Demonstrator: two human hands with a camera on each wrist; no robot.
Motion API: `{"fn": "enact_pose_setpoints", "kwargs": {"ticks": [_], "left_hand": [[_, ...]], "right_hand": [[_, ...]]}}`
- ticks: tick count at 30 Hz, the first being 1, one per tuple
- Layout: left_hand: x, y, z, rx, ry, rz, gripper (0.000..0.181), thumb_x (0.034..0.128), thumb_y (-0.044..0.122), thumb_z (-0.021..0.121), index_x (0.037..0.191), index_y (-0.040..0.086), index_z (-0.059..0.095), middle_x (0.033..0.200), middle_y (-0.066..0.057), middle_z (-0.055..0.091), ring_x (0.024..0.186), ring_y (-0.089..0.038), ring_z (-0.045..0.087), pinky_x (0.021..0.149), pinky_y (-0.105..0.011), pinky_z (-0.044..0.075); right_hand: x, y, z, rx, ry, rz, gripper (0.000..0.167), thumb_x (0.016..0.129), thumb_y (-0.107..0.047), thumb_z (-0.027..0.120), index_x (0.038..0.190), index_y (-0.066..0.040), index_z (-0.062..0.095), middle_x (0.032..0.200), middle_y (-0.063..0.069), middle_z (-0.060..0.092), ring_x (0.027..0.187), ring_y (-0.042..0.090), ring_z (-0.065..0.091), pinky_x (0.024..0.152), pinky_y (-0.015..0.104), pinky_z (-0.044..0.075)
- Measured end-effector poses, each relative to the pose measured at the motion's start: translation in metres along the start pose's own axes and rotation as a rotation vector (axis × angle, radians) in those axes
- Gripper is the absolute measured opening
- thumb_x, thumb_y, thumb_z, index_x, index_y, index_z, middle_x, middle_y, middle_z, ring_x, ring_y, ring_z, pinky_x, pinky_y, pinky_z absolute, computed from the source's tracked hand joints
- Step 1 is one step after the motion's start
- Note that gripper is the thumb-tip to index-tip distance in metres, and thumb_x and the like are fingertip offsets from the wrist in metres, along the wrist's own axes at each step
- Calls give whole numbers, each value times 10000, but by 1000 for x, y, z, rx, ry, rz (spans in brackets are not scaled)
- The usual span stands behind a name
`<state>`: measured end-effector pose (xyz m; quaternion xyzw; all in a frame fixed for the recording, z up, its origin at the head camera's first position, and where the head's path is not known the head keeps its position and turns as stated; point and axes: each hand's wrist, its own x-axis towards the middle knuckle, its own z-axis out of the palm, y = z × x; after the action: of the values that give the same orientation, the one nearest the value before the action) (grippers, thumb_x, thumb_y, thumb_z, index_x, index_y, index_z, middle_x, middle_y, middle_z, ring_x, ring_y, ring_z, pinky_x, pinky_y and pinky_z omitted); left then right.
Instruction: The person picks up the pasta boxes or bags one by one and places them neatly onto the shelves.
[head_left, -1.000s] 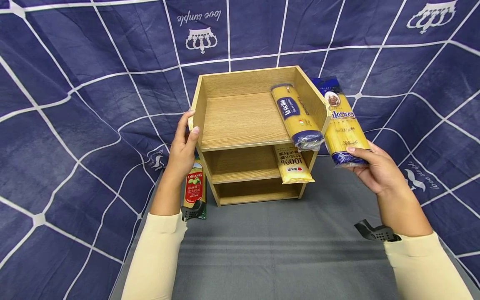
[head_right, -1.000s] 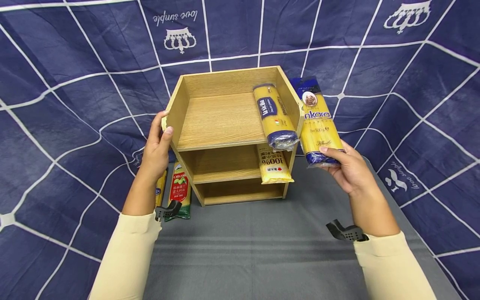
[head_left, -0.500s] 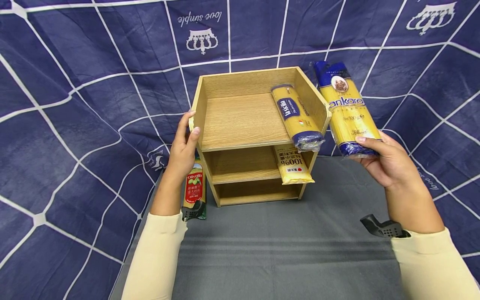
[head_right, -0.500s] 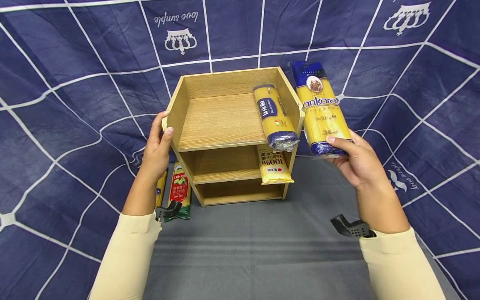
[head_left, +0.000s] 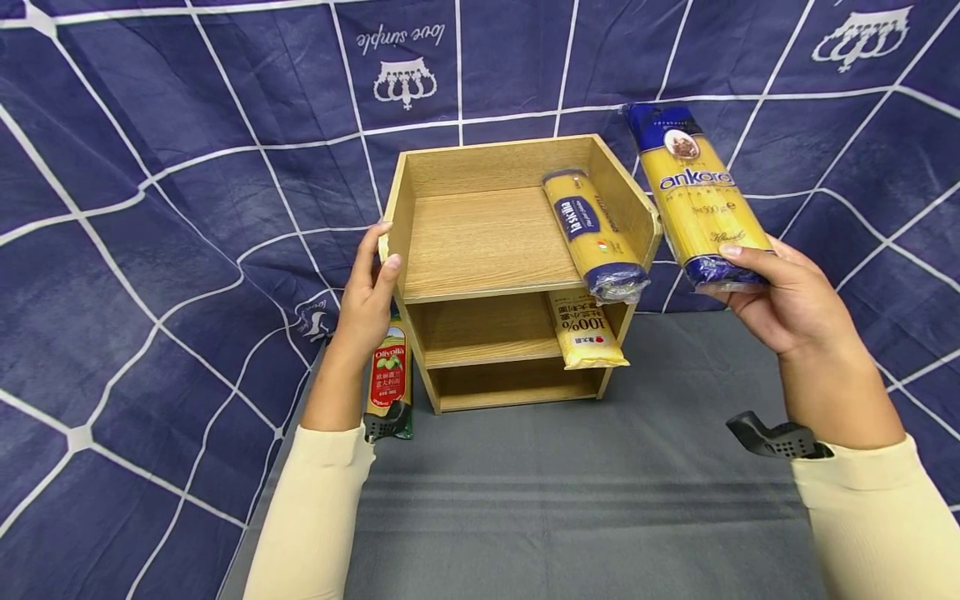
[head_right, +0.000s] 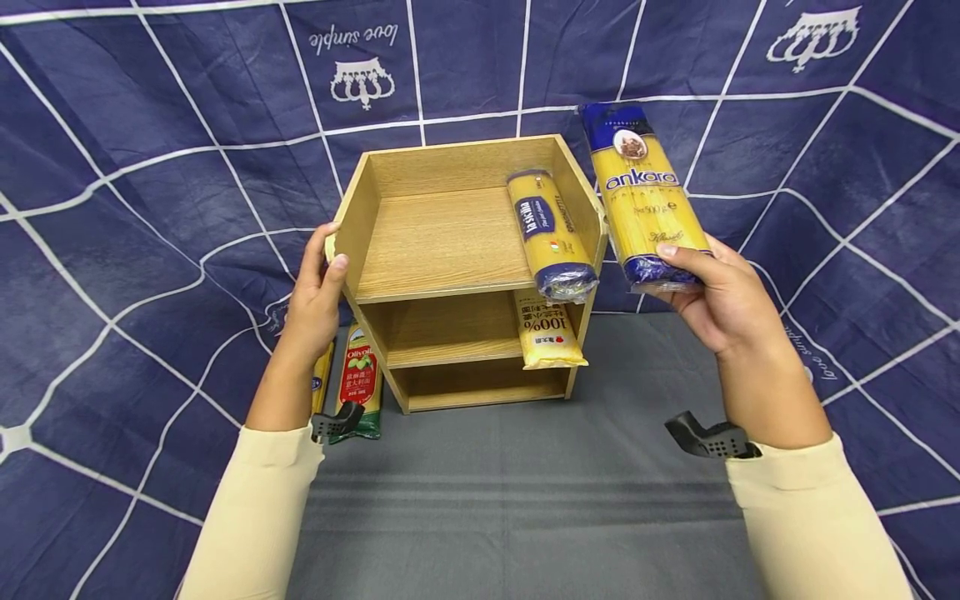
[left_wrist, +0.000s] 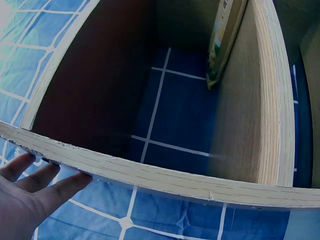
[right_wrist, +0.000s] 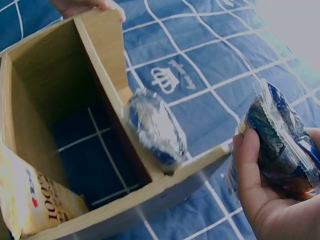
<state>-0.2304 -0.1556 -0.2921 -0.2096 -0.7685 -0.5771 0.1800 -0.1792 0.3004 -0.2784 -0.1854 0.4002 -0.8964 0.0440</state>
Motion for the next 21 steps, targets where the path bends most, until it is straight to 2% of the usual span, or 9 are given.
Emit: {"fn": "enact_pose_setpoints", "kwargs": {"ticks": [3,9,11,18,19,21], "left_hand": [[0,-2,-1,11,0,1,463,1072,106,447,1522,56,350,1615,-143,298,1406,-177,339,1177,-375,262],[7,-30,-2,8,11,16,474,1073,114,456,1536,133,360,1607,-76,329,1358,-156,378,1142,-360,292],[8,-34,-3,17,16,26,475,1073,129,463,1537,170,370,1606,-45,337,1365,-137,373,1145,-353,291],[9,-35,-3,20,22,48,459,1076,190,474,1527,224,393,1578,-16,372,1340,-114,395,1138,-342,303],[7,-29,-2,20,20,40,461,1076,178,470,1529,201,387,1583,-35,365,1351,-128,390,1144,-350,300],[7,-29,-2,21,15,40,464,1076,178,469,1532,200,382,1592,-35,355,1369,-140,383,1155,-369,296]], "right_hand": [[0,0,6,8,-10,7,373,1033,81,337,1363,54,510,1128,218,709,959,296,734,744,386,603],[-2,5,22,-26,-29,26,369,1039,60,343,1364,52,517,1142,194,705,973,266,728,760,363,600],[-3,8,28,-54,-40,28,363,1043,51,339,1354,55,525,1131,184,714,964,254,731,765,355,602],[-3,19,45,-113,-50,56,356,1045,40,364,1349,48,547,1158,163,716,972,225,736,780,339,604],[-3,20,47,-128,-49,61,350,1046,34,368,1344,42,553,1146,155,720,961,215,737,770,328,604],[-3,24,50,-141,-48,75,346,1048,26,378,1348,30,551,1143,147,721,956,205,736,762,317,603]]}}
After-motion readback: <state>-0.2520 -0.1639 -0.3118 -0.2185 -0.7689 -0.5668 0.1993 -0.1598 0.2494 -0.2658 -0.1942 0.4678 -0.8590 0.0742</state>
